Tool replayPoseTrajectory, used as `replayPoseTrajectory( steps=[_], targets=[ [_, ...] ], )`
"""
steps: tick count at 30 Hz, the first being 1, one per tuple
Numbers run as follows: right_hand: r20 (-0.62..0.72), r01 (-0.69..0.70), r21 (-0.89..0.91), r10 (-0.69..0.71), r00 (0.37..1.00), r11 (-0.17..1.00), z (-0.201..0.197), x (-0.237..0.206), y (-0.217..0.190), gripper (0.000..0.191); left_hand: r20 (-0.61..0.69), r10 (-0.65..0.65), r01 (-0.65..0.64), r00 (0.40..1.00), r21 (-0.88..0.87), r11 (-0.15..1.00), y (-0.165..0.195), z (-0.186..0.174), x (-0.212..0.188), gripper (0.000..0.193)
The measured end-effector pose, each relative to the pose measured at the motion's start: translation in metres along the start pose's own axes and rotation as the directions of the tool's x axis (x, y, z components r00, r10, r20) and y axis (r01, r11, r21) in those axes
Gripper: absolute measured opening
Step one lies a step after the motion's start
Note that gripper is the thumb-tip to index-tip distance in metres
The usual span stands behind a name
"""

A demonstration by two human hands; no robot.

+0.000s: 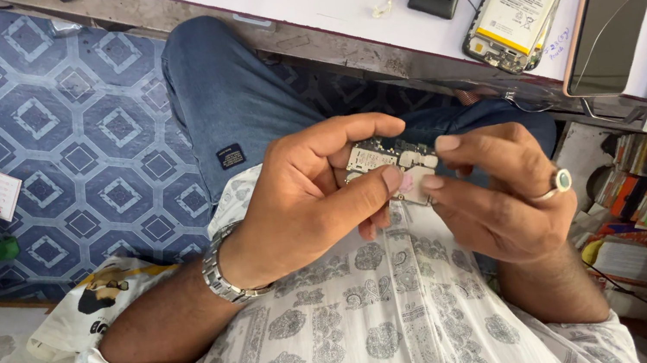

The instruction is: The person holds a disassembled smartphone motherboard, wipes and cleans it with a tissue, applies liquid from a small bottle onto the board, and continues cleaning and repositioning the board. They then align the motherboard into the phone frame with the battery and press it into place.

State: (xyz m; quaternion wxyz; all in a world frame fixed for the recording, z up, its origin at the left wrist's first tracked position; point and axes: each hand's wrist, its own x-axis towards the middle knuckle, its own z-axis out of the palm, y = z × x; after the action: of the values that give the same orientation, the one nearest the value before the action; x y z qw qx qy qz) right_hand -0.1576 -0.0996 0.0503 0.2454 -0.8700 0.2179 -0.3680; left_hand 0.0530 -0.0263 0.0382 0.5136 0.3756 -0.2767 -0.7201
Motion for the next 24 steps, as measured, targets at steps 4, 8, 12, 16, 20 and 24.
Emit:
replayPoseTrajectory(
  steps=[4,8,12,16,20,24],
  targets=[
    [-0.042,0.001,0.056,0.001,0.999,0.998,-0.003,-0.005,-0.002,0.025,0.031,0.026,-0.029,0.999,0.093,0.995,0.007,0.009,-0.003,0.04],
    [-0.161,-0.109,0.255,0.153,0.975,0.961,-0.005,-0.013,-0.006,0.019,0.134,0.362,-0.371,0.923,0.568,0.735,0.02,0.014,-0.01,0.052],
    [-0.147,-0.23,0.406,0.311,0.939,0.885,-0.008,-0.021,-0.013,0.011,0.284,0.616,-0.64,0.735,0.59,0.492,0.023,0.02,-0.007,0.049],
    [-0.127,-0.234,0.456,0.323,0.938,0.859,-0.008,-0.025,-0.02,0.006,0.375,0.64,-0.709,0.671,0.576,0.406,0.023,0.024,-0.007,0.034],
    [-0.077,-0.213,0.457,0.278,0.958,0.863,-0.011,-0.021,-0.025,0.007,0.462,0.626,-0.754,0.629,0.559,0.346,0.028,0.023,-0.01,0.028],
    [-0.074,-0.131,0.472,0.187,0.98,0.872,-0.017,-0.012,-0.026,0.017,0.495,0.631,-0.779,0.598,0.544,0.311,0.033,0.024,-0.012,0.027]
  ],
)
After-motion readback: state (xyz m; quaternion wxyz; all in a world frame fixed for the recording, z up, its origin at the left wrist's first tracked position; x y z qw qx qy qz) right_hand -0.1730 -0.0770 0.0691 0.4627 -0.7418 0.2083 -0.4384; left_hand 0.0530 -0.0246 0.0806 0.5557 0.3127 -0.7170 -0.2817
